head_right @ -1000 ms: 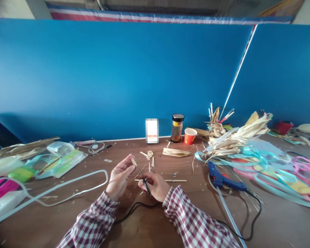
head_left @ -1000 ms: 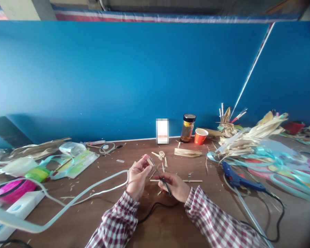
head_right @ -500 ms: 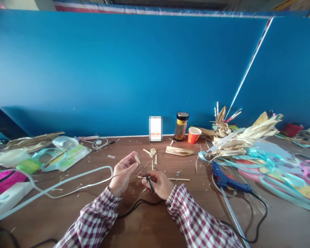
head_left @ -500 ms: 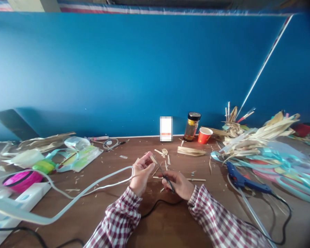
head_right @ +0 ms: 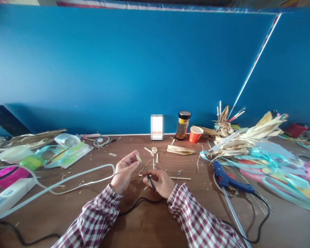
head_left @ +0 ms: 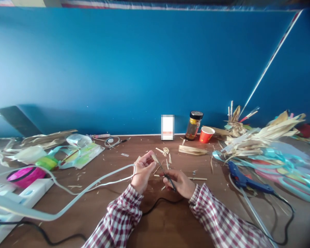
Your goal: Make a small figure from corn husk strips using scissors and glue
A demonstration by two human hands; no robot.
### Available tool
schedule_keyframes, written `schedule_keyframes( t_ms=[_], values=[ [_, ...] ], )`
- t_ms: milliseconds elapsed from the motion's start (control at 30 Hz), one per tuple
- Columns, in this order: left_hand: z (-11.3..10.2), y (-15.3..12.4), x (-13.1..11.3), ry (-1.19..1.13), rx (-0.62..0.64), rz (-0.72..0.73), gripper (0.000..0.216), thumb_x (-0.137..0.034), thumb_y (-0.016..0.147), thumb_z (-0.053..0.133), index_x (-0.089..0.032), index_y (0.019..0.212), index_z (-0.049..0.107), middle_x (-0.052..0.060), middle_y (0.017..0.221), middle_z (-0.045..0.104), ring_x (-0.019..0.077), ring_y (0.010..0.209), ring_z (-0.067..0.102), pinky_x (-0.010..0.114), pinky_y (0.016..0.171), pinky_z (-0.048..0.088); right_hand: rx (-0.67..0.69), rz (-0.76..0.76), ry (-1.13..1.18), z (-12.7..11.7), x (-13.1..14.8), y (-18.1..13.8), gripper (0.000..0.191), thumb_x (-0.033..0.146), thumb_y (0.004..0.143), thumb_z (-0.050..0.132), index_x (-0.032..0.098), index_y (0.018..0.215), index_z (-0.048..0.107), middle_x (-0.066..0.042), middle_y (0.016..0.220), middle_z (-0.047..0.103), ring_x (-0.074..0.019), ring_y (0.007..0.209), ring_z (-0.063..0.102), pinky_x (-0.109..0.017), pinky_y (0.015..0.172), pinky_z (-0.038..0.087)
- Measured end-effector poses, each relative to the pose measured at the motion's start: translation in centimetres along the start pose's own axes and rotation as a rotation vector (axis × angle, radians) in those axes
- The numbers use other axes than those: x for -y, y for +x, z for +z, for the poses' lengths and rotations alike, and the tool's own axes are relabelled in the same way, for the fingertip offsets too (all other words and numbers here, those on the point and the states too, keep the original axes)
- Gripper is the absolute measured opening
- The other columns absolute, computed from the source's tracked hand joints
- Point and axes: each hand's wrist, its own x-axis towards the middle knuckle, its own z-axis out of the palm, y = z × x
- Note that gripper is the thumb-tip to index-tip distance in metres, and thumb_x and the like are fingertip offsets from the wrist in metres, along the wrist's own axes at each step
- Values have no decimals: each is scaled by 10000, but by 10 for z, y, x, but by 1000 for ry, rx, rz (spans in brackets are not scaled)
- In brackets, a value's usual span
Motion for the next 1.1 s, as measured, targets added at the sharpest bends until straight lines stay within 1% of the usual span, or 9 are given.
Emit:
schedule_keyframes(
  t_ms=[100,167,267,367,567,733,867,1100],
  values=[
    [-1,0,0,54,-12,3,506,-183,598,721,-106,1090,626,83,879,671,148,750,597,271,704,484,-2,-9,6,0,-1,0,468,541,634,675,164,907,633,37,570,532,-92,500,482,-234,501,385],
    [-1,0,0,74,-13,-1,501,-185,602,720,-124,1091,630,69,867,674,136,732,592,253,688,479,-5,-9,2,-1,-3,0,462,535,639,674,162,908,632,36,569,535,-93,495,481,-232,490,378],
    [-1,0,0,41,-12,-14,478,-181,591,730,-154,1062,649,52,868,680,139,765,597,240,703,471,-10,-3,-16,-1,-3,0,457,530,649,670,160,914,629,36,557,535,-93,484,477,-228,474,361],
    [0,0,0,18,-13,-21,470,-182,586,735,-160,1050,657,50,867,683,148,794,602,245,725,467,-12,-5,-4,-1,-2,0,469,541,650,665,155,913,627,41,538,523,-88,479,468,-223,475,358],
    [-1,0,2,9,-15,-11,463,-171,584,742,-152,1040,659,47,839,677,133,754,591,225,675,463,10,5,-3,0,1,0,479,553,628,675,166,906,632,33,583,531,-97,506,487,-234,503,385],
    [1,-2,-1,-30,3,-16,450,-170,584,743,-159,1026,656,45,852,683,142,777,605,247,703,475,12,11,-11,-2,-3,1,503,559,640,666,143,921,624,30,579,527,-95,500,484,-225,490,368],
    [2,-3,-4,-41,-6,-35,442,-161,580,744,-154,1013,658,44,853,685,140,775,613,249,719,475,18,2,-19,-4,-7,2,489,548,654,663,150,937,621,29,586,536,-102,514,497,-230,502,378],
    [1,-2,-3,-27,-2,-41,454,-166,594,742,-158,1038,648,33,822,686,122,743,609,225,687,472,21,-8,5,-2,-6,2,498,547,643,677,144,930,620,26,598,541,-96,529,495,-231,525,394]
  ],
)
